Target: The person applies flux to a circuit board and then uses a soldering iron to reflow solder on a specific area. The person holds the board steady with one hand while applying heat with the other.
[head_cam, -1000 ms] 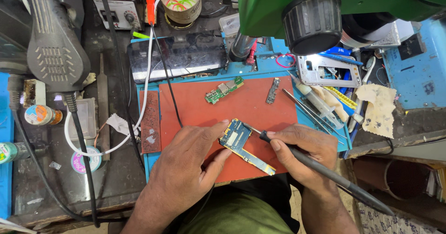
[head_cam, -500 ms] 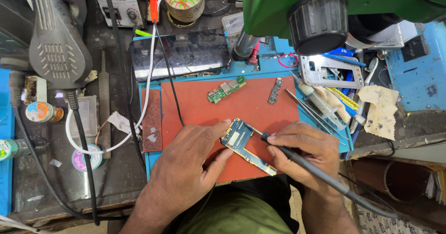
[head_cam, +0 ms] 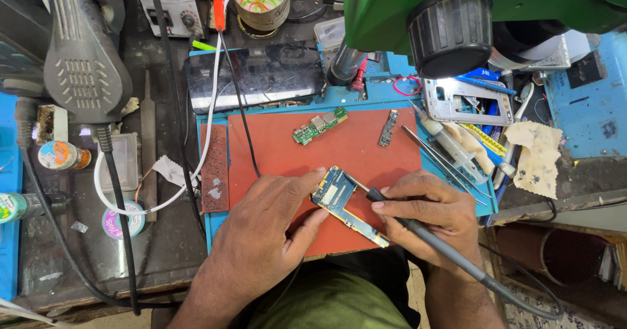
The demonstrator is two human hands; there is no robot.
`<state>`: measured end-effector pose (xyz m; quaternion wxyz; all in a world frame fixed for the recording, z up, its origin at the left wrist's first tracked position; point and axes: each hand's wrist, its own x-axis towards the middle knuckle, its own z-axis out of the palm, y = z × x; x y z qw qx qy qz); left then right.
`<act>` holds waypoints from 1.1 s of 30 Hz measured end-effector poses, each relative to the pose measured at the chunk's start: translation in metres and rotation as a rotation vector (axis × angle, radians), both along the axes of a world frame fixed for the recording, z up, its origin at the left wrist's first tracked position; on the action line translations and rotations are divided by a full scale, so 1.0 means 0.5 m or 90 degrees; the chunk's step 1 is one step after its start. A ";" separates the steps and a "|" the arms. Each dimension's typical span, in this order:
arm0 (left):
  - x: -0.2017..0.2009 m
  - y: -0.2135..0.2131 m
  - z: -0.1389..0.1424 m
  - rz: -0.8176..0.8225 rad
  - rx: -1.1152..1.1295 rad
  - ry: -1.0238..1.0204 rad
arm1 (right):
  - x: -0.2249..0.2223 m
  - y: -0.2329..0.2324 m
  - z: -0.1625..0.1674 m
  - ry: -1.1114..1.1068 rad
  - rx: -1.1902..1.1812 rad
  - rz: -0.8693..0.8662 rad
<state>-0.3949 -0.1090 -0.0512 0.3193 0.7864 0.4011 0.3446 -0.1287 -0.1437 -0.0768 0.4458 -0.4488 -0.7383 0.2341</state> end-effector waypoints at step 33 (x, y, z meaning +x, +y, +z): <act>-0.001 -0.004 -0.003 0.007 0.008 0.011 | -0.013 -0.019 0.002 0.071 -0.075 -0.088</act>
